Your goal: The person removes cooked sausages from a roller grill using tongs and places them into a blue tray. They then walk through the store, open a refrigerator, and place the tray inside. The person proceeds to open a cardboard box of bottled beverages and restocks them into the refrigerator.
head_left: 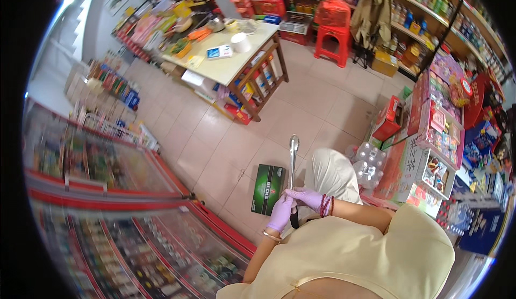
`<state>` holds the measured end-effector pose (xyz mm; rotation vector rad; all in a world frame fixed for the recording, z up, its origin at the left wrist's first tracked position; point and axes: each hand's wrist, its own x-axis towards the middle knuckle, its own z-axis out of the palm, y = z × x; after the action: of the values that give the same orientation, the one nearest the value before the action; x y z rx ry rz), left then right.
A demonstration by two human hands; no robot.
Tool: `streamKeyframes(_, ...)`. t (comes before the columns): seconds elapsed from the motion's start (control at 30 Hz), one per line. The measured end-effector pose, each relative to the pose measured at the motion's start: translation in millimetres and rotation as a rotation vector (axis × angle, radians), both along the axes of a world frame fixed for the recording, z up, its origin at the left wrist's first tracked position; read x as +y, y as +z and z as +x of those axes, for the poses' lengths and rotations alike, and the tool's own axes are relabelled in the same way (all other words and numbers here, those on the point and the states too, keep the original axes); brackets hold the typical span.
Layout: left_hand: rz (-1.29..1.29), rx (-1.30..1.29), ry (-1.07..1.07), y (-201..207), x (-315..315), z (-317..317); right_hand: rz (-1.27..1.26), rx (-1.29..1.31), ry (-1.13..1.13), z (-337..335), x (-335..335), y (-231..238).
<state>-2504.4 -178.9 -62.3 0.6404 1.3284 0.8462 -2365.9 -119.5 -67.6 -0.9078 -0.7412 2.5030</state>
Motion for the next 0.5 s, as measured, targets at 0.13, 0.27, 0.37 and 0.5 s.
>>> streamKeyframes(0.13, -0.004, 0.142, -0.149, 12.7, 78.1, 8.5, -0.130, 0.098, -0.176, -5.7, 68.6, -5.1)
streamKeyframes(0.27, 0.001, 0.217, -0.252, 6.0, 152.7, -2.2, -0.204, 0.077, -0.446, -5.3, 153.2, -20.4)
streamKeyframes(0.37, -0.062, 0.349, -0.344, -0.5, 213.7, -11.5, -0.193, -0.010, -0.592, 10.1, 248.2, -31.8)
streamKeyframes(0.5, -0.193, 0.353, -0.396, 6.9, 331.7, -4.6, -0.173, 0.041, -0.480, 36.9, 362.8, -75.1)
